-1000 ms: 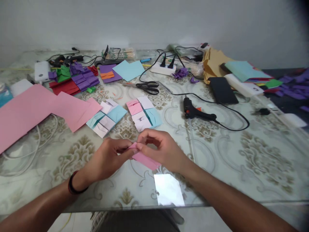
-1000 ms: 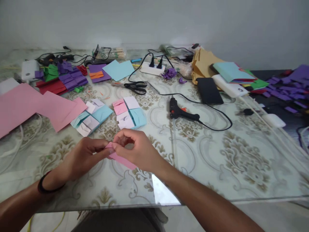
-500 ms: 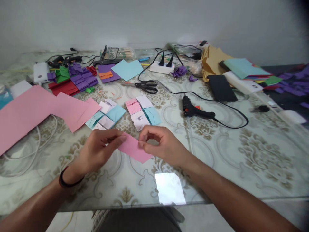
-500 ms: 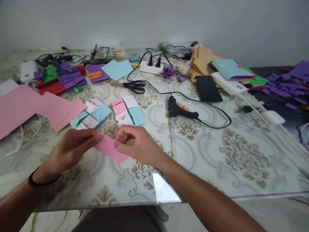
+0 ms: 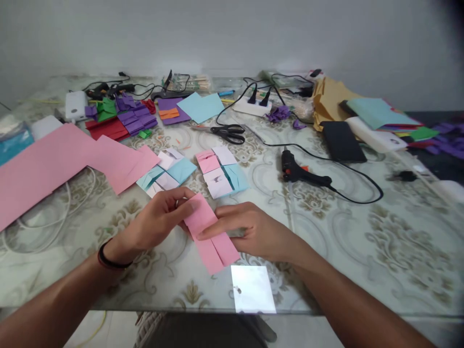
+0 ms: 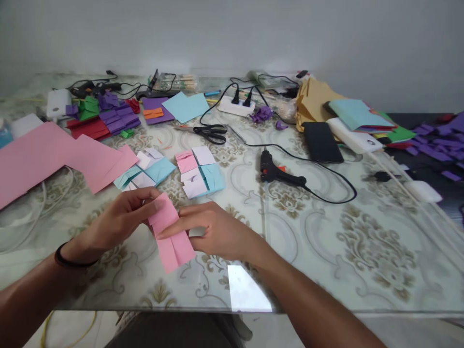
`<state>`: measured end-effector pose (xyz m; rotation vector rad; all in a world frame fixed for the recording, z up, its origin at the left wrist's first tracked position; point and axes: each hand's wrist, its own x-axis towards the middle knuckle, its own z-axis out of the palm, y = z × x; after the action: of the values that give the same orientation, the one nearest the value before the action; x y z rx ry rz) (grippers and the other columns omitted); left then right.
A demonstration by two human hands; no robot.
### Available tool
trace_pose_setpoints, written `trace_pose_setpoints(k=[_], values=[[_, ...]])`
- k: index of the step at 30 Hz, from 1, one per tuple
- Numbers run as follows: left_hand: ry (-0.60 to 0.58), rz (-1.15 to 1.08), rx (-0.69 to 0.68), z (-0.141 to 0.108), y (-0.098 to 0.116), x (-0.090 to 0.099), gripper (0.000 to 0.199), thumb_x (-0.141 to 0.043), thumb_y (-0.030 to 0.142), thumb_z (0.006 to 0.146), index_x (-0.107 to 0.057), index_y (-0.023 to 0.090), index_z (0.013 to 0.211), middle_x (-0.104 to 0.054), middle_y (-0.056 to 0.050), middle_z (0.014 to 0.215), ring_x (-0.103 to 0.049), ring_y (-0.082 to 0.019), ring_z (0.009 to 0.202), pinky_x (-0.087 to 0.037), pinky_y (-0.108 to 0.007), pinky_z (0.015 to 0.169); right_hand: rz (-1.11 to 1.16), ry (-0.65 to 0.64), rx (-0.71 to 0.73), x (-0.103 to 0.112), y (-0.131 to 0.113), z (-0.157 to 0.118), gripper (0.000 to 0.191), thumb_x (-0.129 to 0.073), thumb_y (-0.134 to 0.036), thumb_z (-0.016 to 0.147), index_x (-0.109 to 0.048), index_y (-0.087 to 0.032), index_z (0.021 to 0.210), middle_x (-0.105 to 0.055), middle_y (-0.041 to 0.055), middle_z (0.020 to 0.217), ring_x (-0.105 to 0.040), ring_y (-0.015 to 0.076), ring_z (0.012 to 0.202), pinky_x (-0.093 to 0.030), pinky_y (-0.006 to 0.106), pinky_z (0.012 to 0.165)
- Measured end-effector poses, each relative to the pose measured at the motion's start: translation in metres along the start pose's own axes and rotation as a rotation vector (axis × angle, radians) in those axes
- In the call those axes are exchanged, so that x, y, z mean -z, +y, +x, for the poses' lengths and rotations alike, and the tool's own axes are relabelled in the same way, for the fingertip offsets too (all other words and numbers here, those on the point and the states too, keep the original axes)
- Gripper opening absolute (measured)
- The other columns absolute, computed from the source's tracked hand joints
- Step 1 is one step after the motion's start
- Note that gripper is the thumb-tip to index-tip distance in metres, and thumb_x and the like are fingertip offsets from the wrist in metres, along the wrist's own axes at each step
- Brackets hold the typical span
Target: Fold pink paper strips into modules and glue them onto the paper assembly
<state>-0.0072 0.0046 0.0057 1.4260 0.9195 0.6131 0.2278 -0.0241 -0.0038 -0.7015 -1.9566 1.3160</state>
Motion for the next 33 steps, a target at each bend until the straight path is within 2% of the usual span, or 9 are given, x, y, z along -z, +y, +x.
trace_pose_setpoints(k=[6, 10, 13, 18, 20, 23, 27, 33], values=[[-0.041, -0.089, 0.063, -0.002, 0.003, -0.005, 0.021, -0.080, 0.032, 0.087, -0.065, 0.017, 0.091, -0.050, 0.007, 0.063, -0.041, -0.008, 0.055, -0.031, -0.019, 0.048, -0.034, -0.045, 0.006, 0.004, 0.005, -0.001, 0.023, -0.073, -0.011, 0.091, -0.085, -0.026, 0.104, -0.077, 0.0022, 0.089, -0.069, 0.0118, 0.072, -0.048, 0.023, 0.064], [0.042, -0.009, 0.007, -0.002, 0.003, -0.006, 0.016, -0.079, 0.029, 0.087, -0.068, 0.017, 0.089, -0.053, 0.005, 0.067, -0.043, -0.008, 0.058, -0.033, -0.019, 0.049, 0.059, -0.097, -0.025, 0.004, 0.004, -0.003, 0.014, -0.077, -0.018, 0.091, -0.084, -0.020, 0.103, -0.081, 0.0058, 0.095, -0.072, 0.0137, 0.076, -0.050, 0.023, 0.064], [0.069, 0.003, -0.025, -0.003, 0.005, -0.007, 0.015, -0.078, 0.029, 0.086, -0.070, 0.016, 0.086, -0.058, 0.004, 0.069, -0.046, -0.008, 0.059, -0.036, -0.019, 0.051, 0.104, -0.112, -0.068, 0.005, -0.001, -0.001, 0.009, -0.081, -0.027, 0.090, -0.084, -0.020, 0.094, -0.079, 0.0036, 0.087, -0.071, 0.0140, 0.074, -0.051, 0.024, 0.065], [0.052, 0.012, 0.025, -0.005, 0.004, -0.009, 0.017, -0.078, 0.029, 0.085, -0.074, 0.017, 0.096, -0.069, 0.000, 0.075, -0.058, -0.012, 0.064, -0.043, -0.022, 0.056, 0.041, 0.059, -0.191, 0.004, -0.006, 0.003, 0.016, -0.080, -0.036, 0.091, -0.079, -0.021, 0.084, -0.066, 0.0015, 0.084, -0.063, 0.0150, 0.077, -0.050, 0.027, 0.066], [0.044, 0.040, 0.048, -0.006, 0.001, -0.009, 0.017, -0.077, 0.029, 0.087, -0.077, 0.018, 0.100, -0.073, -0.002, 0.081, -0.062, -0.014, 0.069, -0.045, -0.023, 0.059, 0.097, 0.141, -0.286, 0.001, -0.006, 0.003, 0.019, -0.081, -0.036, 0.088, -0.071, -0.021, 0.085, -0.064, -0.0001, 0.084, -0.062, 0.0142, 0.076, -0.051, 0.026, 0.066], [0.038, 0.120, 0.059, -0.009, -0.005, -0.009, 0.014, -0.074, 0.031, 0.090, -0.078, 0.018, 0.095, -0.074, -0.002, 0.078, -0.061, -0.014, 0.067, -0.043, -0.023, 0.057, 0.196, 0.232, -0.409, -0.004, -0.005, 0.003, 0.032, -0.086, -0.034, 0.082, -0.059, -0.023, 0.094, -0.062, -0.0045, 0.083, -0.061, 0.0123, 0.071, -0.050, 0.025, 0.064], [0.039, 0.208, 0.032, -0.009, -0.007, -0.010, 0.023, -0.067, 0.036, 0.095, -0.080, 0.017, 0.093, -0.072, -0.002, 0.074, -0.059, -0.014, 0.062, -0.043, -0.023, 0.054, 0.209, 0.206, -0.472, -0.008, -0.003, 0.003, 0.037, -0.087, -0.032, 0.081, -0.057, -0.024, 0.101, -0.061, -0.0062, 0.078, -0.060, 0.0124, 0.071, -0.047, 0.024, 0.063], [0.002, 0.249, -0.009, -0.008, -0.005, -0.011, 0.027, -0.066, 0.040, 0.097, -0.081, 0.017, 0.094, -0.074, -0.004, 0.078, -0.062, -0.015, 0.067, -0.045, -0.024, 0.056, 0.188, 0.196, -0.480, -0.010, -0.001, 0.004, 0.034, -0.085, -0.033, 0.083, -0.060, -0.023, 0.103, -0.056, -0.0069, 0.074, -0.057, 0.0122, 0.067, -0.047, 0.025, 0.060]])
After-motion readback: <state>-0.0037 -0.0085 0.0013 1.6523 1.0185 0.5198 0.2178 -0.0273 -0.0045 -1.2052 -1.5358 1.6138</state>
